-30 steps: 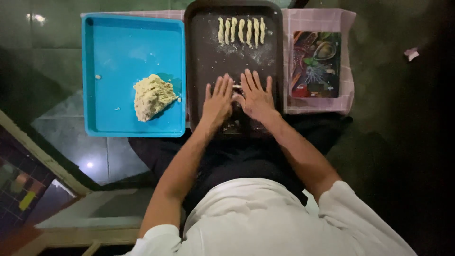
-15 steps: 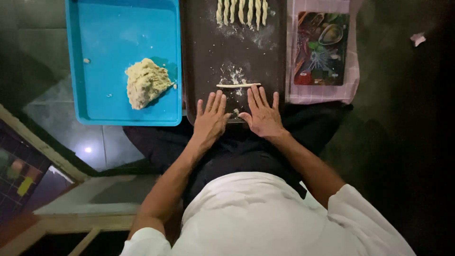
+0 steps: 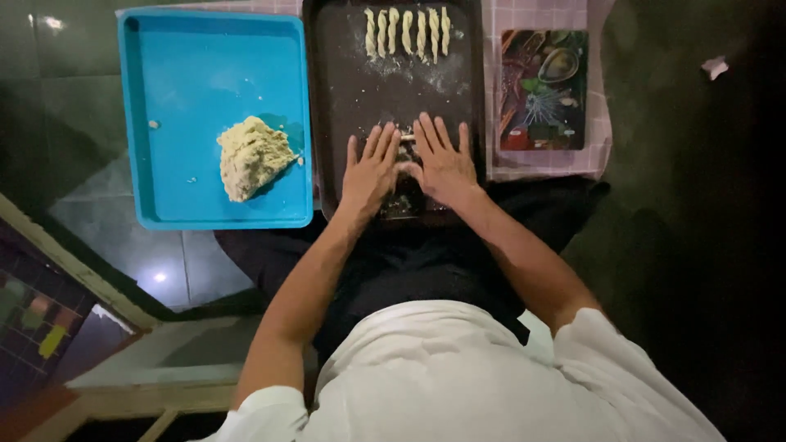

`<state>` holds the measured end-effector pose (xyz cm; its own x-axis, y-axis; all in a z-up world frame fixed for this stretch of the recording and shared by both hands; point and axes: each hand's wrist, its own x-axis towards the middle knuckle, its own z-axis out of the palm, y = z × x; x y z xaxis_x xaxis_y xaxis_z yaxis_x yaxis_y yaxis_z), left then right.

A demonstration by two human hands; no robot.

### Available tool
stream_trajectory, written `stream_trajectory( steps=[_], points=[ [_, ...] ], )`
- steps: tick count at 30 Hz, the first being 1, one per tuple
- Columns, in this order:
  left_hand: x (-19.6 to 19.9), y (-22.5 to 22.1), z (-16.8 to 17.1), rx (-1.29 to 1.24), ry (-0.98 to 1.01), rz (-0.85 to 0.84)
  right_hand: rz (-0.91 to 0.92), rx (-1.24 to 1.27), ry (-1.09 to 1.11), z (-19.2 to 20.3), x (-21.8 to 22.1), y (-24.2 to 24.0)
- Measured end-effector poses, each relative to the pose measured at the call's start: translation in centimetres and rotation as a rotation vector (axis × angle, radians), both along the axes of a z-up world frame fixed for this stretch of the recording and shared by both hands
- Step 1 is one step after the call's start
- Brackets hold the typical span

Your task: Rolling small pieces of dough into thin strips and arranging them on a baking tray.

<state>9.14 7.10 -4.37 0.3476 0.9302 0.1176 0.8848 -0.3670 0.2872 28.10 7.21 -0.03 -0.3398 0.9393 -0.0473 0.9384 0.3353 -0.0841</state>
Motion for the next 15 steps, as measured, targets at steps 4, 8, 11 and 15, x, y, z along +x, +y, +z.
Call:
stream_trajectory(
  steps=[4,8,11,15],
  points=[
    [-1.8,-3.8,0.9,-0.122,0.089,-0.068,0.029,-0.047,0.016,1.2,0.3,-4.7],
    [-2.4,-6.6,-1.1,-0.229,0.048,-0.075,-0.007,-0.149,0.053,1.1,0.4,-6.8],
    [-1.1,-5.9,-0.4,-0.069,0.043,-0.092,0.004,-0.106,0.115,1.3,-0.3,-5.6],
    [0.2,0.3,-3.3,0.086,0.119,-0.044,-0.008,-0.018,0.096,0.5,-0.9,-0.2]
  ],
)
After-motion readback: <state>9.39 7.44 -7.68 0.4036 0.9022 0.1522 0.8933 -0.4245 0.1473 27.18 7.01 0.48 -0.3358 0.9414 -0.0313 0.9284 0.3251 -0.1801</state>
